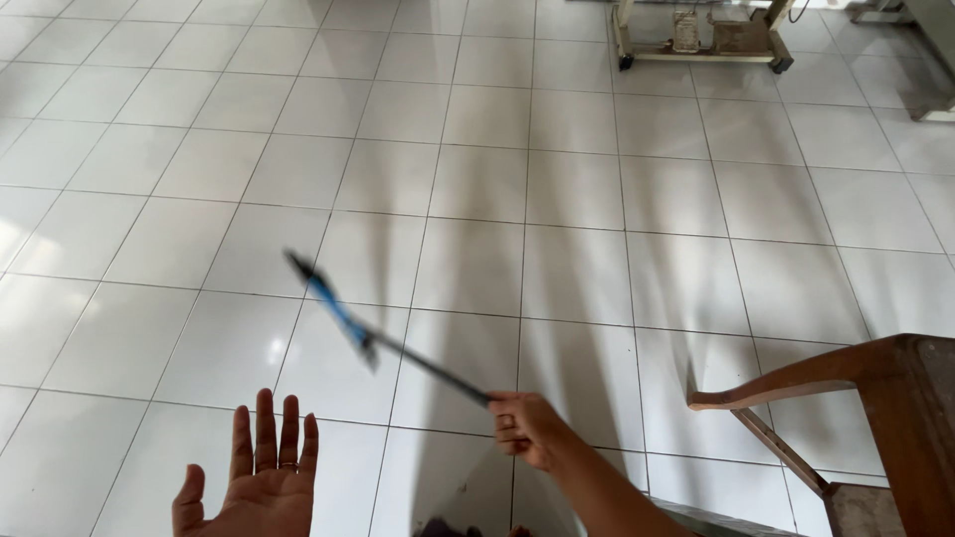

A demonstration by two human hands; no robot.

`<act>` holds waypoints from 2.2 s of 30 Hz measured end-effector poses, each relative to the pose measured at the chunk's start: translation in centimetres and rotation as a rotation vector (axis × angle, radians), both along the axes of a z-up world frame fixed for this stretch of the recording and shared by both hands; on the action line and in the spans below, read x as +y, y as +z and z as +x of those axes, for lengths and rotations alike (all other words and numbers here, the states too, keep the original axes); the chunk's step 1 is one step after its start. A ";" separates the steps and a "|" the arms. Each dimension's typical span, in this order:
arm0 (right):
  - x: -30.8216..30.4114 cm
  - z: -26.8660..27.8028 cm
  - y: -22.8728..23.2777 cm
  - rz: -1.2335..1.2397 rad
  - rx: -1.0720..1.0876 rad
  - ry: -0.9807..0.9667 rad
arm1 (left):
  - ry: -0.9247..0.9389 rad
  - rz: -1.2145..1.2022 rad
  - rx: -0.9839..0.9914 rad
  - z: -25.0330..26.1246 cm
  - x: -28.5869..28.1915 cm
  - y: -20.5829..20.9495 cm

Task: The person sweeps a white tiled floor with a long-handled broom, moving systematically across the room and along the walls. The person uses the broom to gather debris into a pile near the doorway.

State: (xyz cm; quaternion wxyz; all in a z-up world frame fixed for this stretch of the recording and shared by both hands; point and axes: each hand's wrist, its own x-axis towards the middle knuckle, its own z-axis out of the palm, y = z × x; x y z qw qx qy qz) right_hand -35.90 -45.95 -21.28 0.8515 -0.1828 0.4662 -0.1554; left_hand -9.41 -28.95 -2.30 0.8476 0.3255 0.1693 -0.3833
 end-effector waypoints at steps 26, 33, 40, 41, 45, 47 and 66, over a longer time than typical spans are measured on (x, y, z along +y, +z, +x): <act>-18.0 -21.7 -10.4 -0.200 1.348 0.167 | -0.309 -0.057 0.015 5.5 -24.6 1.7; -20.3 -4.0 -13.4 -0.654 1.254 0.633 | -0.268 -0.074 0.022 9.3 -26.7 1.7; -19.3 7.9 -5.0 -0.636 1.017 0.597 | -0.206 -0.127 0.029 10.9 -27.4 1.9; -19.1 7.8 -3.8 -0.688 1.027 0.583 | -0.206 -0.150 0.026 10.9 -27.4 1.9; -18.7 4.0 -1.7 -0.798 1.161 0.526 | -0.191 -0.184 0.034 10.8 -27.0 1.6; -19.1 0.5 -2.4 -0.796 1.264 0.525 | -0.189 -0.187 0.038 10.7 -26.7 1.4; -17.9 15.5 -1.4 0.283 0.432 0.024 | -0.212 -0.183 0.023 10.9 -29.6 -0.1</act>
